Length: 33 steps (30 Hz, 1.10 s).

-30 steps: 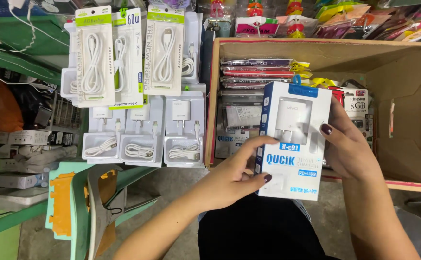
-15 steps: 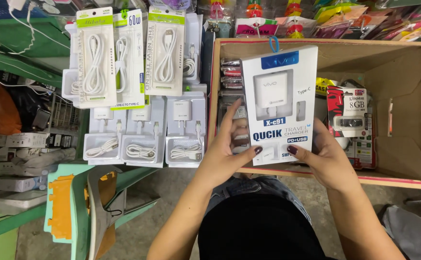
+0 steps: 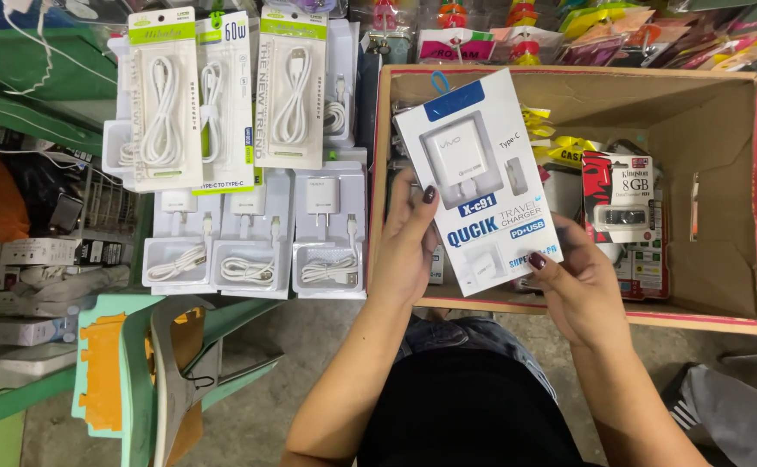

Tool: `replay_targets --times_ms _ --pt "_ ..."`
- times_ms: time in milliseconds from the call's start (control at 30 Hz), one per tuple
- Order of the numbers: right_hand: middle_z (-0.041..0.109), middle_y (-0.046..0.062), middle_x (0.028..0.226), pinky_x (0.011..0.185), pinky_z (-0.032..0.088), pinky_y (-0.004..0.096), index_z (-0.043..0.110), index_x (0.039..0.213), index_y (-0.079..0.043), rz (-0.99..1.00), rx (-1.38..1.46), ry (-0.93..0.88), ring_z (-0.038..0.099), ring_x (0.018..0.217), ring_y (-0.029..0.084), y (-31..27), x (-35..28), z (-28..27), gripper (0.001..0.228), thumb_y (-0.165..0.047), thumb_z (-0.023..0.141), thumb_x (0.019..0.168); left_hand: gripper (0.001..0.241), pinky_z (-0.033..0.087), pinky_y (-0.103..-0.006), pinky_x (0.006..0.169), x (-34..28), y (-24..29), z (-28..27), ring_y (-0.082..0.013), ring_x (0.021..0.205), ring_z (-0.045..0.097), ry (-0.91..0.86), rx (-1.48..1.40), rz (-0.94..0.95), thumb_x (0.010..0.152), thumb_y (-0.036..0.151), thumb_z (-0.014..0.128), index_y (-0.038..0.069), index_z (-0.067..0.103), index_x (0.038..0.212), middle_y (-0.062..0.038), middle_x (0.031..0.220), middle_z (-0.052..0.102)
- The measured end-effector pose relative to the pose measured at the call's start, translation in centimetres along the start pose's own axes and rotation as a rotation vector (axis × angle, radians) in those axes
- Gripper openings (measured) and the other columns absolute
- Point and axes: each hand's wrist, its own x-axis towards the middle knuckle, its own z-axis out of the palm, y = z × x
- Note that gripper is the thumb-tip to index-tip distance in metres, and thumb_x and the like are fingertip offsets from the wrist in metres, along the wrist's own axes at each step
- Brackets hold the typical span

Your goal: The person takes charger boxes from a cardboard box, opens each box, places a charging adapter and coiled USB cable into the plastic blister insert, closes the box, and sets the finished box on the table with other packaged chargers. They repeat this packing process for several charger boxes one at a time.

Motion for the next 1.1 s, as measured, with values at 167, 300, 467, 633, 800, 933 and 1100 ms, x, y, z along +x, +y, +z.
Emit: replay_targets --times_ms 167,300,467,633,800,933,1100 --pt "0.065 0.017 0.129 0.1 0.052 0.041 0.046 0.147 0.007 0.05 0.098 -0.068 0.064 0.117 0.025 0.2 -0.5 1.1 0.057 -0.004 0.069 0.096 0.071 0.046 -0.0388 0.113 0.8 -2.5 -0.4 -0.0232 0.136 0.054 -0.189 -0.35 -0.071 0.104 0.047 0.055 0.007 0.035 0.159 -0.011 0.149 0.055" --pt "0.064 0.016 0.131 0.105 0.052 0.042 0.046 0.144 0.01 0.082 0.115 -0.062 0.063 0.12 0.025 0.5 -1.1 1.6 0.06 -0.012 0.071 0.095 0.081 0.045 -0.0486 0.112 0.9 -2.9 0.0 -0.0337 0.134 0.053 -0.235 -0.657 -0.213 0.106 0.066 0.049 0.005 0.04 0.159 -0.017 0.15 0.052" --pt "0.065 0.018 0.128 0.101 0.052 0.044 0.046 0.144 0.011 0.104 0.126 -0.067 0.065 0.115 0.026 0.3 -1.6 1.4 0.061 -0.014 0.072 0.094 0.094 0.041 -0.0521 0.12 0.0 -0.2 2.4 -0.0384 0.142 0.05 -0.373 -0.702 -0.214 0.099 0.074 0.046 0.006 0.036 0.164 -0.021 0.158 0.047" --pt "0.065 0.016 0.129 0.107 0.048 0.037 0.046 0.145 0.011 0.057 -0.104 -0.08 0.063 0.118 0.021 -0.9 -1.7 2.4 0.067 -0.012 0.077 0.09 0.106 0.041 -0.0574 0.118 0.0 -0.4 2.4 -0.0429 0.141 0.049 -0.448 -0.819 -0.252 0.097 0.087 0.036 0.006 0.033 0.165 -0.027 0.158 0.044" --pt "0.046 0.024 0.14 0.106 0.044 0.042 0.04 0.137 -0.005 -0.672 -1.203 0.005 0.048 0.131 0.034 -3.4 -2.0 5.6 0.099 -0.031 0.096 0.06 0.108 0.046 -0.0555 0.113 -0.3 0.9 3.1 -0.0407 0.137 0.053 -0.339 -0.7 -0.248 0.094 0.089 0.034 0.007 0.035 0.164 -0.025 0.153 0.049" --pt "0.042 0.023 0.147 0.113 0.043 0.046 0.045 0.139 -0.008 -0.738 -1.327 -0.058 0.041 0.14 0.041 -2.8 -2.4 6.3 0.081 -0.016 0.091 0.073 0.106 0.048 -0.0532 0.109 0.5 -1.1 2.1 -0.038 0.132 0.056 -0.261 -0.698 -0.279 0.093 0.09 0.037 0.009 0.04 0.161 -0.02 0.151 0.053" --pt "0.055 0.015 0.137 0.111 0.04 0.052 0.056 0.126 -0.008 -0.876 -1.364 -0.102 0.053 0.128 0.039 -3.1 -1.7 6.9 0.066 -0.011 0.088 0.068 0.098 0.051 -0.0482 0.102 1.6 -4.5 1.2 -0.0314 0.12 0.062 -0.324 -0.742 -0.267 0.095 0.088 0.043 0.007 0.051 0.149 -0.014 0.135 0.062"
